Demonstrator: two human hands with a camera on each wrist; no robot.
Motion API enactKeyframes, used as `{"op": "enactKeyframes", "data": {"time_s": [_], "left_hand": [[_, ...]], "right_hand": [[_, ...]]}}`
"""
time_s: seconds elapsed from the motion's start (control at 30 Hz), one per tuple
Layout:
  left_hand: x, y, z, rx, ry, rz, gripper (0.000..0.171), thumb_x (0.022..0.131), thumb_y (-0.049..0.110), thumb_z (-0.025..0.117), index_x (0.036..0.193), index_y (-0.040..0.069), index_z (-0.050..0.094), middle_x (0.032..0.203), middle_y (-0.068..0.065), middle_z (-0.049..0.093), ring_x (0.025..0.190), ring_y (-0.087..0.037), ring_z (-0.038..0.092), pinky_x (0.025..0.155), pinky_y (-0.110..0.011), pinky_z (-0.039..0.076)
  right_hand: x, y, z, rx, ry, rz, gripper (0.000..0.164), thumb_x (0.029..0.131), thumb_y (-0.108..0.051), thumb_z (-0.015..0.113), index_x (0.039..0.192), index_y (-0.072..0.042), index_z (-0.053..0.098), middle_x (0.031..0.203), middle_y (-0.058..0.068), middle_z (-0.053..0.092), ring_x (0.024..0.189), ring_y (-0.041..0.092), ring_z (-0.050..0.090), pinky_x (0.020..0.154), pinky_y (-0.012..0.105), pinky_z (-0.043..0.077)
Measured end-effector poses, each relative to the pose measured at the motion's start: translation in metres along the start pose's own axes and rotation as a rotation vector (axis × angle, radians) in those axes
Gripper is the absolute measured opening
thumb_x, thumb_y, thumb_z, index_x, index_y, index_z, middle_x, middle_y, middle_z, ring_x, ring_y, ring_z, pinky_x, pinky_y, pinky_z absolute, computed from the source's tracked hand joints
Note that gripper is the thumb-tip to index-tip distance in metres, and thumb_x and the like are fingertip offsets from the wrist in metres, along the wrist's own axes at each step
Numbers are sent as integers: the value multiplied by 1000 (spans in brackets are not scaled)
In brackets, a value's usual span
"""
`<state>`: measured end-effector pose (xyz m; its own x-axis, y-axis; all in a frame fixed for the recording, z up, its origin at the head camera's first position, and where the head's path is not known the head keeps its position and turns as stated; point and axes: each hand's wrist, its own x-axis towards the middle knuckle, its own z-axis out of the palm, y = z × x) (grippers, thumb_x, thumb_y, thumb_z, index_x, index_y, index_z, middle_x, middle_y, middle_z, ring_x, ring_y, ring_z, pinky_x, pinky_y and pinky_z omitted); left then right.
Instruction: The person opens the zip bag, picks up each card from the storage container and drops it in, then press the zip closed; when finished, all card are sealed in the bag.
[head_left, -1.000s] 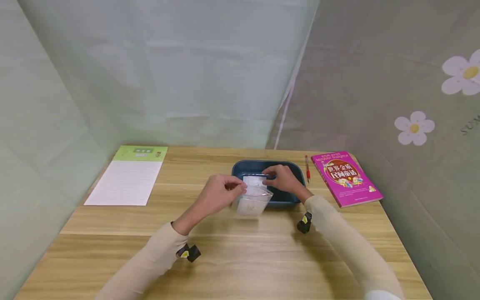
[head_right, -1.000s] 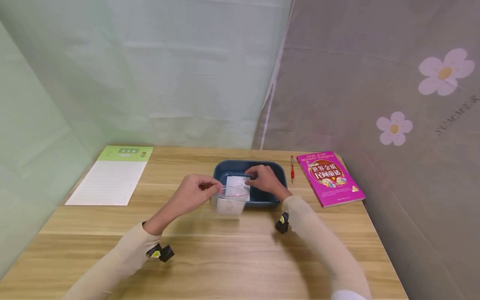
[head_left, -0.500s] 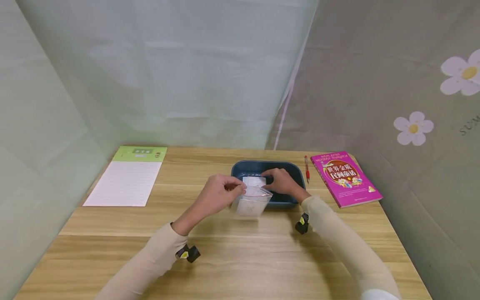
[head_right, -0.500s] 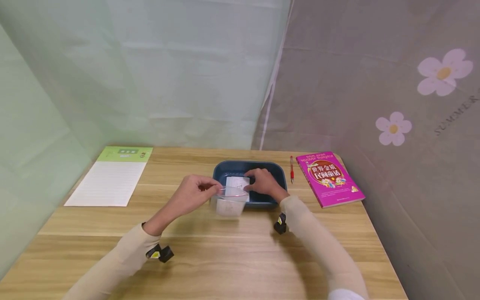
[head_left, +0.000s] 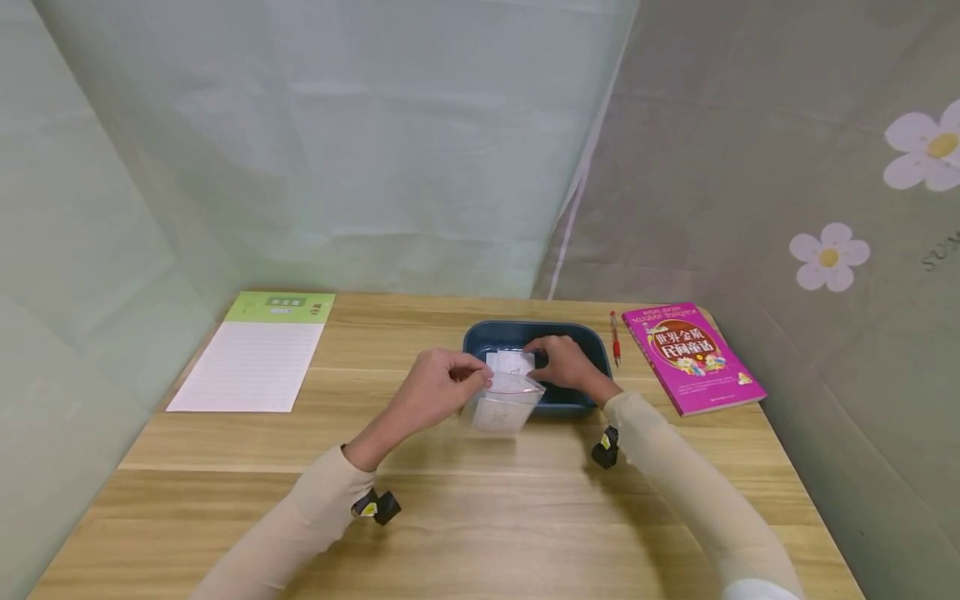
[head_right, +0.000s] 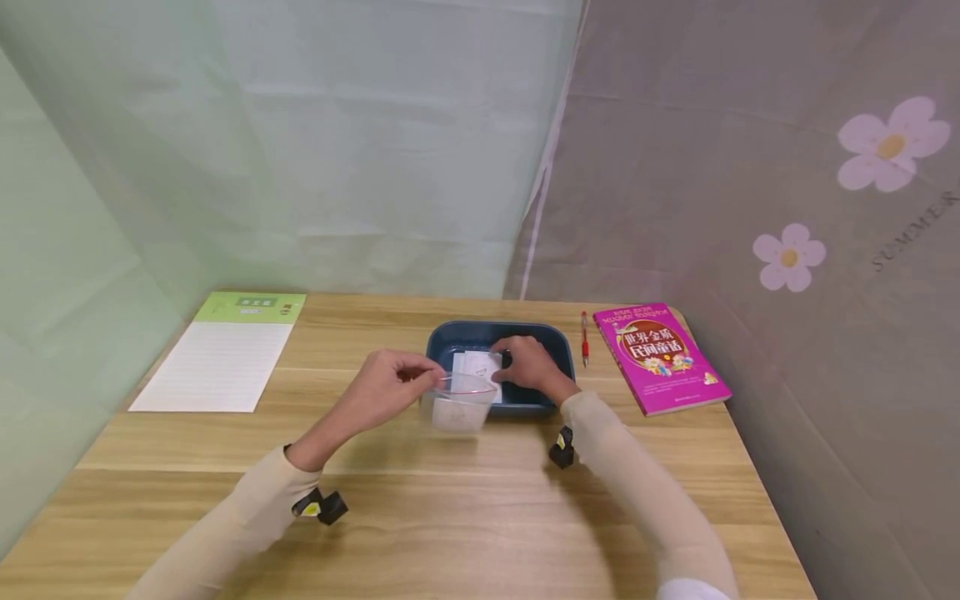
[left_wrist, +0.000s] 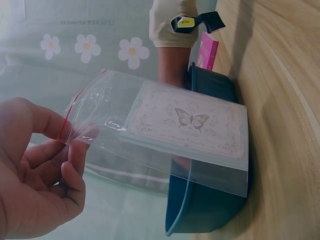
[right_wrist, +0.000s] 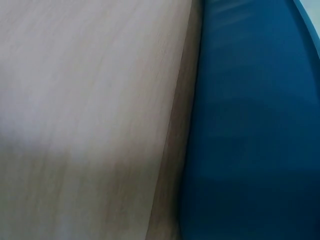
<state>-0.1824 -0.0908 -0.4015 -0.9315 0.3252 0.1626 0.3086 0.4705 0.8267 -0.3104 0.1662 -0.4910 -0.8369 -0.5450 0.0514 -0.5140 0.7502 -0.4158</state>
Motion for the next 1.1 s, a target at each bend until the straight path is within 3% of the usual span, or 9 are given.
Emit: {"op": "enactKeyframes", "data": {"time_s": [0.33,0.67,1.1], "left_hand": [[1,2,1,7,-3,-18,15,97,16,68,101,8,80,86,0,72,72,-17,58,59,-28,49],[1,2,0,6,-4,-41,14,97,16,68,101,10,80,88,0,72,74,-18,58,60,-29,50],[1,2,1,-6,7,-24,14,96,16,69,98,8,80,83,0,72,70,-18,57,57,-27,47]], "right_hand": [[-6,-1,-12,107,110,-6,23,89,-5,78,111,-2,77,107,13,75,93,24,72,83,41,58],[-16,-11,-30,178,127,8,14,92,-8,76,105,-6,79,100,9,77,87,21,73,78,40,59],[-32,-30,-58,236,166,6,17,96,-10,72,111,-5,78,103,11,77,90,24,74,78,40,60]]}}
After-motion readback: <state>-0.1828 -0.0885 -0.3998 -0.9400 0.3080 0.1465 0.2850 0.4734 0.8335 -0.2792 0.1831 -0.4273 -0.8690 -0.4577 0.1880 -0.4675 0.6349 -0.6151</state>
